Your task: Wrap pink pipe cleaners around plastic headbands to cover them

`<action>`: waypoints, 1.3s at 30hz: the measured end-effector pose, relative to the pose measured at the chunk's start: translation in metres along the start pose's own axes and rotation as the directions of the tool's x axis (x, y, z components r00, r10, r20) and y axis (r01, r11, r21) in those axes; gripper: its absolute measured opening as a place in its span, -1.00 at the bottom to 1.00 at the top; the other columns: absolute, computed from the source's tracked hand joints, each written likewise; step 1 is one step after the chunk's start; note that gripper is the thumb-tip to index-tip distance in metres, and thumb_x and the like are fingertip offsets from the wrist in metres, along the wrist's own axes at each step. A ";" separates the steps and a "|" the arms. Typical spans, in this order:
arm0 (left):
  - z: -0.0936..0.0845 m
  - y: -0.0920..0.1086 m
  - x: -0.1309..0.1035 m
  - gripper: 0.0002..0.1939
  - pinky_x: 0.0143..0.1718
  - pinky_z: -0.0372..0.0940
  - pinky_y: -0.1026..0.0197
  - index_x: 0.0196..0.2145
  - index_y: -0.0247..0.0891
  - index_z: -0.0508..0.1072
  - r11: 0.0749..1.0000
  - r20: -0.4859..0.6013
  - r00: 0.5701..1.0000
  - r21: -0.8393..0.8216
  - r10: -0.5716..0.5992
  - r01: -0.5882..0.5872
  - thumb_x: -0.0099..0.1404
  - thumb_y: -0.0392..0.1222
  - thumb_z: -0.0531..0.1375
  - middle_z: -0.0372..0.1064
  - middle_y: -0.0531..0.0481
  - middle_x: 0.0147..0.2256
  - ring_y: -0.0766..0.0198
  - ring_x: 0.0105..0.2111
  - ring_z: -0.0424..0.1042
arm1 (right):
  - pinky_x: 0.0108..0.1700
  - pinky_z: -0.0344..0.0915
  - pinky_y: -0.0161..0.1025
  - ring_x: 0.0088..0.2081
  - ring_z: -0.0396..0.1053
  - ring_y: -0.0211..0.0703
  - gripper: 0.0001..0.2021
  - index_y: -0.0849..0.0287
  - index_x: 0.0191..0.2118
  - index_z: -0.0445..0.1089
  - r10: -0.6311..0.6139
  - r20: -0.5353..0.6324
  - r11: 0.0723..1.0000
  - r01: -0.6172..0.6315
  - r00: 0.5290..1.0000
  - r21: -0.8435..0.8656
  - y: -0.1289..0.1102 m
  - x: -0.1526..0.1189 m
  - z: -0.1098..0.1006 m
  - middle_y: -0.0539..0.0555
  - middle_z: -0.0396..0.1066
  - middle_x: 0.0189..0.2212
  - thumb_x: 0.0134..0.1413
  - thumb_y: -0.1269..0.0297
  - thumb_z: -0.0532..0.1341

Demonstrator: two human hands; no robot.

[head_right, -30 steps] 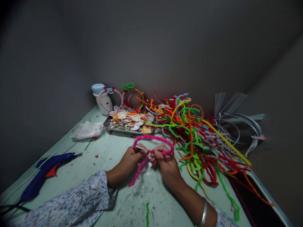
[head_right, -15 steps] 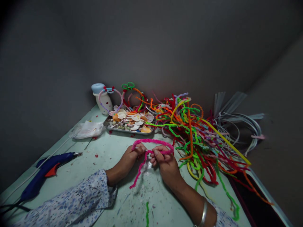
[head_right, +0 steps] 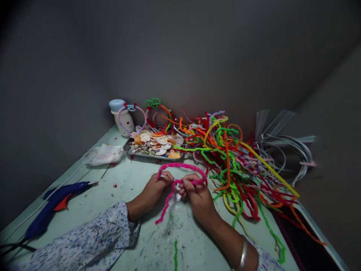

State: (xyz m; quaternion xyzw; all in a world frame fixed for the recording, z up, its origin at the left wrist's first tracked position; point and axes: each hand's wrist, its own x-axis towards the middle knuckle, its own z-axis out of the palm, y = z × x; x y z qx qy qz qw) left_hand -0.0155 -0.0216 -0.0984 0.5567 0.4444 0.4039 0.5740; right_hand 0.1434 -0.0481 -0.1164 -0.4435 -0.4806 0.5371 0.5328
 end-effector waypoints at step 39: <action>0.002 0.011 -0.004 -0.83 -0.50 -0.03 0.26 -0.57 -0.27 0.25 0.999 0.035 0.999 -0.048 -0.015 0.017 0.13 -0.21 0.11 0.09 0.12 -0.60 0.37 -0.56 0.04 | -0.50 0.28 -0.31 -0.56 0.34 -0.25 -0.70 0.18 -0.35 0.36 0.037 -0.055 0.999 -0.037 0.998 0.009 -0.001 0.001 0.001 0.01 0.43 -0.55 0.03 0.01 0.28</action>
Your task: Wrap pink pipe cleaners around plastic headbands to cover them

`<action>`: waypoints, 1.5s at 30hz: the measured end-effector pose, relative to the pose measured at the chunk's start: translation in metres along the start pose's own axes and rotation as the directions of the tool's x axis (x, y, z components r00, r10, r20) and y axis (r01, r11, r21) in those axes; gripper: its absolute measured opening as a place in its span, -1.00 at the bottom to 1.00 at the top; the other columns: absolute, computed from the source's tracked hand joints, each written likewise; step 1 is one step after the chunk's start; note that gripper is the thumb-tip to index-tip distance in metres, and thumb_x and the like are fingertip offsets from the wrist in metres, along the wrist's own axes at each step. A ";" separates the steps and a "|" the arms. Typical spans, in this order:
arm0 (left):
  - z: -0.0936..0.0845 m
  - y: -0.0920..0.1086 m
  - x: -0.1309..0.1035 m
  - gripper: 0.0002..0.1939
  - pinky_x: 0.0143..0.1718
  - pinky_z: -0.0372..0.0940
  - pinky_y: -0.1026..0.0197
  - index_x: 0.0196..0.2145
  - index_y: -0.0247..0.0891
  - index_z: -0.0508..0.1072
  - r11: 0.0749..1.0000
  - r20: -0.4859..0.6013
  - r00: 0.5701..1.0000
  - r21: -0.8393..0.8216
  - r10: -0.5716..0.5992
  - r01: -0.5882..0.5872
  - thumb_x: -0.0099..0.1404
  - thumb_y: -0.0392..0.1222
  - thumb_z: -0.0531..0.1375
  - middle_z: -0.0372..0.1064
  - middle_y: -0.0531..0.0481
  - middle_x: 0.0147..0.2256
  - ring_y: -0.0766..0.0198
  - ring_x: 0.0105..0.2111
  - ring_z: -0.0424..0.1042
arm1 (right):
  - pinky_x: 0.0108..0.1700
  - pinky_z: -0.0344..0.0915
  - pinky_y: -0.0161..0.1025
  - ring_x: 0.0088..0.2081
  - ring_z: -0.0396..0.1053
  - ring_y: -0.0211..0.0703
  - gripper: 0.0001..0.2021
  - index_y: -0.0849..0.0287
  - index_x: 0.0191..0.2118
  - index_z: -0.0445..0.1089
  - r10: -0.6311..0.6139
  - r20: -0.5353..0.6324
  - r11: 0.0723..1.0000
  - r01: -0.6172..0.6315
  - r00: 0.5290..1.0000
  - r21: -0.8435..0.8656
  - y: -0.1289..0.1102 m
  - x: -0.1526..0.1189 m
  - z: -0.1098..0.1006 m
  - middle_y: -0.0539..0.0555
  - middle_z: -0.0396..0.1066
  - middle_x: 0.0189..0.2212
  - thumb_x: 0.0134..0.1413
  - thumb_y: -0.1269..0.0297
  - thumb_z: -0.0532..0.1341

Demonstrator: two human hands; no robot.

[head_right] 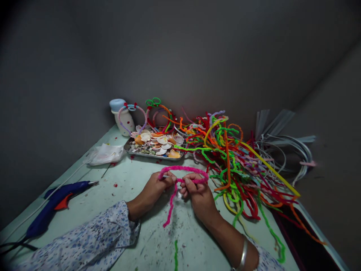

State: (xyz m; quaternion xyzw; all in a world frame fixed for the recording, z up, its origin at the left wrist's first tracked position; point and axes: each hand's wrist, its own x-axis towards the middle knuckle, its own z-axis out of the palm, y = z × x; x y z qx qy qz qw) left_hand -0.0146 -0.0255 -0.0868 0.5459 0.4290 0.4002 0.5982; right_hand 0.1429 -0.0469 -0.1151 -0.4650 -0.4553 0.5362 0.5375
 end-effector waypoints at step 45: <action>-0.002 -0.008 0.004 -0.91 -0.49 0.05 0.28 -0.55 -0.30 0.38 1.000 -0.059 0.998 -0.002 -0.005 0.005 0.05 -0.28 0.12 0.25 0.08 -0.61 0.36 -0.58 0.16 | -0.56 0.21 -0.31 -0.62 0.28 -0.26 -0.59 0.21 -0.46 0.43 0.055 0.011 0.989 -0.053 0.998 -0.136 -0.009 -0.003 0.009 0.01 0.38 -0.66 -0.01 -0.11 0.25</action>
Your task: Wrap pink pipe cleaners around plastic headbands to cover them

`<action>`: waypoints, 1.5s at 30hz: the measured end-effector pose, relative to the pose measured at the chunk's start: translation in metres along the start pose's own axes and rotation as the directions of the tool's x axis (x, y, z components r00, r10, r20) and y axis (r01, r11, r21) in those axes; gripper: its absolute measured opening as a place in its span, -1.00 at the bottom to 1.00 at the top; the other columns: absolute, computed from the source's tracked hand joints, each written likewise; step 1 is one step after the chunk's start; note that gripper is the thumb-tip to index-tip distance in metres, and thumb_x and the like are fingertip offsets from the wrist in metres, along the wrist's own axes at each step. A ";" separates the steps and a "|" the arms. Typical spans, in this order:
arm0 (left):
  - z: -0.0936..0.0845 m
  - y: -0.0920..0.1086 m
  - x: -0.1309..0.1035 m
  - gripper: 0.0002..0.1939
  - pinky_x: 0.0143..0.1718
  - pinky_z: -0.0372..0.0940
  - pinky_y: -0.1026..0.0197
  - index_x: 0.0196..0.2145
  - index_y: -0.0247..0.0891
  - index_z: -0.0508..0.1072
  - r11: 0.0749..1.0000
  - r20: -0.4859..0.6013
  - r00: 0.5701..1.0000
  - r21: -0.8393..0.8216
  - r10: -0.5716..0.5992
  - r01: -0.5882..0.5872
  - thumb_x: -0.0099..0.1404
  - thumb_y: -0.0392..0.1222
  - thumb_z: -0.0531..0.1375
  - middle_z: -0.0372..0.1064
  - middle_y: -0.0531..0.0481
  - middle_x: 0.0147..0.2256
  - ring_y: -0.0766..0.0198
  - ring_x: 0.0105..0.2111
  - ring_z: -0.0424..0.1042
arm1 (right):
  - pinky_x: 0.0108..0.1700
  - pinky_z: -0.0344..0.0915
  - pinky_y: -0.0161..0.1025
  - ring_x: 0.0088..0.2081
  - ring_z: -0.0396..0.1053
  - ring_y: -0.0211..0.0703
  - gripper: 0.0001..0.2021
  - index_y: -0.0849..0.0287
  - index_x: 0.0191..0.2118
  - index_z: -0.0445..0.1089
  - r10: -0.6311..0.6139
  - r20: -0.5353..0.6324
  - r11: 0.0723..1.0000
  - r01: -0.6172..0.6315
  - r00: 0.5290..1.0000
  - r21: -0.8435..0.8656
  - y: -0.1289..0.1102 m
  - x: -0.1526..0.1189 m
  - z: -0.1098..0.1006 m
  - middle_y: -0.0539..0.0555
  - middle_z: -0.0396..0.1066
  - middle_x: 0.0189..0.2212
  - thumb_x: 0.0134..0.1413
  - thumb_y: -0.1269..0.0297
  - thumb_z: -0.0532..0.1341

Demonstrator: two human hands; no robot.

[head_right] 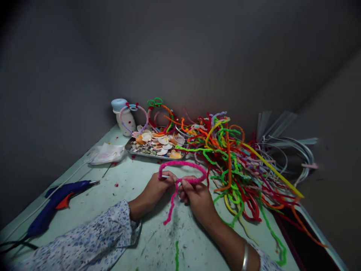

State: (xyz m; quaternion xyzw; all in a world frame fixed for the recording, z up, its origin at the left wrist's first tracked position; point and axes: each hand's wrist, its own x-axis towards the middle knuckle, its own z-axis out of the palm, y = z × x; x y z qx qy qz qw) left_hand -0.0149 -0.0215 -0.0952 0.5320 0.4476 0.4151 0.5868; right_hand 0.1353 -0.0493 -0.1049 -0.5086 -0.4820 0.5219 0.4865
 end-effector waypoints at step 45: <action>0.004 -0.010 -0.001 -0.82 -0.43 0.18 0.32 -0.33 -0.33 0.41 0.998 0.039 0.997 -0.016 0.066 -0.065 0.04 -0.38 0.19 0.38 0.04 -0.50 0.35 -0.49 0.32 | -0.57 0.16 -0.35 -0.67 0.24 -0.31 -0.56 0.22 -0.58 0.37 0.039 -0.007 0.999 -0.039 0.999 -0.010 0.008 0.004 -0.006 0.01 0.35 -0.72 0.04 -0.09 0.20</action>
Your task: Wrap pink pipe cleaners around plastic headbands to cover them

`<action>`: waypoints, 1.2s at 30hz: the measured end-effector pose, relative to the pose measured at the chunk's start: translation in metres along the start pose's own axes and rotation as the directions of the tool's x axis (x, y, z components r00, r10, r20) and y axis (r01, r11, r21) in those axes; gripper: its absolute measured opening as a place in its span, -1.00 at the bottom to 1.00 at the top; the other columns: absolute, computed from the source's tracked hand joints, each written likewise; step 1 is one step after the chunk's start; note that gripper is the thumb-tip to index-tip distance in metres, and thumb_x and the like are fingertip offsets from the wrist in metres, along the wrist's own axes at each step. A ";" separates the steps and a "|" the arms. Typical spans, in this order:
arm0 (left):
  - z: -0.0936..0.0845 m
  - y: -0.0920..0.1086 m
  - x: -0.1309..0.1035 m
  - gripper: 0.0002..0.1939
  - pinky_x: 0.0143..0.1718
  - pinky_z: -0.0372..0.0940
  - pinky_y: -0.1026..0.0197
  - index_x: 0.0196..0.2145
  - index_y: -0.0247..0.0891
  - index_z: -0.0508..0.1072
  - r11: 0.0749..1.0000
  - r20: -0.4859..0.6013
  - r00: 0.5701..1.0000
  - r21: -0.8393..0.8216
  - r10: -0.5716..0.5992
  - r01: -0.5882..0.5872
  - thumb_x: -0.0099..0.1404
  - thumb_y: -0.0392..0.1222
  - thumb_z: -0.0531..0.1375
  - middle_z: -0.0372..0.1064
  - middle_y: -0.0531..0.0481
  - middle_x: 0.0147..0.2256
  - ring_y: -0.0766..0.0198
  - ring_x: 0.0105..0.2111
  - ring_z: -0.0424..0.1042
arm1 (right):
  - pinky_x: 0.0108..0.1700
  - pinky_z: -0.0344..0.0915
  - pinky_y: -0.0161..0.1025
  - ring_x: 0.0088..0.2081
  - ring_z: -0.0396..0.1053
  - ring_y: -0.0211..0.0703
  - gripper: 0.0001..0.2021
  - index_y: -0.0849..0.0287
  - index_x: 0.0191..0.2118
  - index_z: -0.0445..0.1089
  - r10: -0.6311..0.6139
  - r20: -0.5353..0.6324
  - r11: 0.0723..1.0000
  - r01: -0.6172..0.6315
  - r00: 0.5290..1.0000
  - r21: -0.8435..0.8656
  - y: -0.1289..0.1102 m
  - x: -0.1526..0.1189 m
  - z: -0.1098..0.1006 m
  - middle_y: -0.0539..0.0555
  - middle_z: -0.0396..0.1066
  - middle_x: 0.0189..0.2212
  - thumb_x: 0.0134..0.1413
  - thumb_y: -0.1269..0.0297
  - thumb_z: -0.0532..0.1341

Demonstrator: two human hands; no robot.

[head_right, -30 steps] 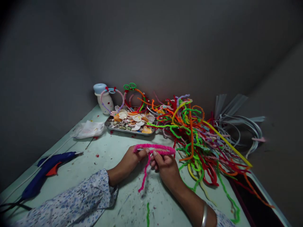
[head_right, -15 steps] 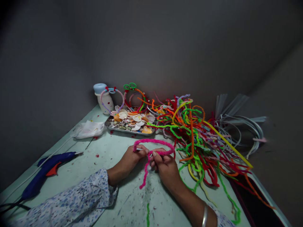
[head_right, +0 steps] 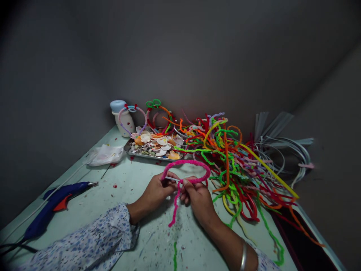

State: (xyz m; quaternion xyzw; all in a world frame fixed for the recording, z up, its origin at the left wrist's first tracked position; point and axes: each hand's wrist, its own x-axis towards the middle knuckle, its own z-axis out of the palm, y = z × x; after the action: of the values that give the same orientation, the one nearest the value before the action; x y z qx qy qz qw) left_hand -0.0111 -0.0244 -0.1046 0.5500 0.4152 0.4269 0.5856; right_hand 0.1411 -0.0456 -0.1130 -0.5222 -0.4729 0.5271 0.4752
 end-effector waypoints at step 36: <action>-0.002 0.006 -0.003 -0.82 -0.35 0.28 0.26 -0.42 -0.33 0.56 0.990 -0.021 0.994 0.091 0.108 -0.106 0.09 -0.14 0.33 0.47 -0.07 -0.43 0.27 -0.42 0.41 | -0.55 0.14 -0.33 -0.65 0.22 -0.29 -0.69 0.19 -0.49 0.35 -0.048 0.060 0.997 0.045 0.997 0.059 0.000 -0.002 -0.003 -0.04 0.34 -0.70 0.09 0.05 0.20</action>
State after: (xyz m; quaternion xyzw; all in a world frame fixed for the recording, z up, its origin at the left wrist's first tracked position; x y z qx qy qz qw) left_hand -0.0141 -0.0266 -0.0985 0.5916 0.4114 0.4457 0.5311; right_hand 0.1439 -0.0474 -0.1126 -0.4808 -0.4838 0.5450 0.4875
